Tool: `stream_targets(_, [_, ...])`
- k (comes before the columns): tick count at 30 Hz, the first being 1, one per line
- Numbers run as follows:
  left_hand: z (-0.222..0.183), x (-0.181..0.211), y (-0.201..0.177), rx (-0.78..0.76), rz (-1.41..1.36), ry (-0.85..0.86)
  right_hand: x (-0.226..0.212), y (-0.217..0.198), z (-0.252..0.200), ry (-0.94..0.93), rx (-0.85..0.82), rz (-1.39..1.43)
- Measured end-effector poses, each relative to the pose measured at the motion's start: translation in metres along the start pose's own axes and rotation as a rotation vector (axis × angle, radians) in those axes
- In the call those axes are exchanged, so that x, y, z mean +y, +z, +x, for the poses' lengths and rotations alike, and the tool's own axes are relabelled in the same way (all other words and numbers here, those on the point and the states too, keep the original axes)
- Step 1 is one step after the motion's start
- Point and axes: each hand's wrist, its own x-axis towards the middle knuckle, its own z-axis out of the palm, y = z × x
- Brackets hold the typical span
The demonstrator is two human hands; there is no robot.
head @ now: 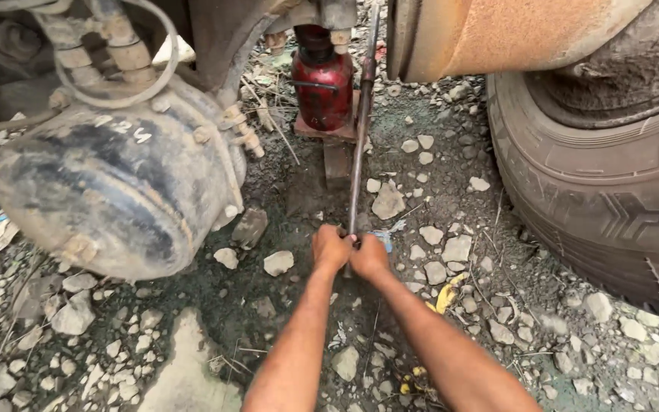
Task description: Operating a hydraulic jack under a vehicle using a metal handle bar to lift the chassis.
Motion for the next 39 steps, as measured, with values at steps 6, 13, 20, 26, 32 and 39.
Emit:
stream_targets(6, [-0.005, 0.063, -0.094, -0.427, -0.367, 0.078, -0.083, -0.143, -0.068, 0.048, -0.52, 0.8])
stream_targets(13, [-0.023, 0.189, -0.179, -0.372, -0.901, 0.389, -0.18, -0.261, -0.076, -0.13, -0.498, 1.411])
stream_targets(20, [-0.008, 0.097, -0.114, -0.523, -0.452, -0.047, -0.095, -0.153, -0.066, -0.004, -0.407, 0.71])
stream_targets(26, [0.0, 0.082, -0.058, -0.206, 0.25, -0.154, -0.044, -0.049, -0.021, 0.014, -0.279, 0.591])
stream_targets(32, [0.052, 0.141, -0.093, 0.157, -0.171, 0.125, -0.012, 0.005, 0.001, -0.057, -0.099, 0.47])
stream_targets(39, [0.154, 0.208, -0.087, 0.657, -0.235, 0.438, -0.014, -0.008, 0.0, 0.08, -0.205, 0.621])
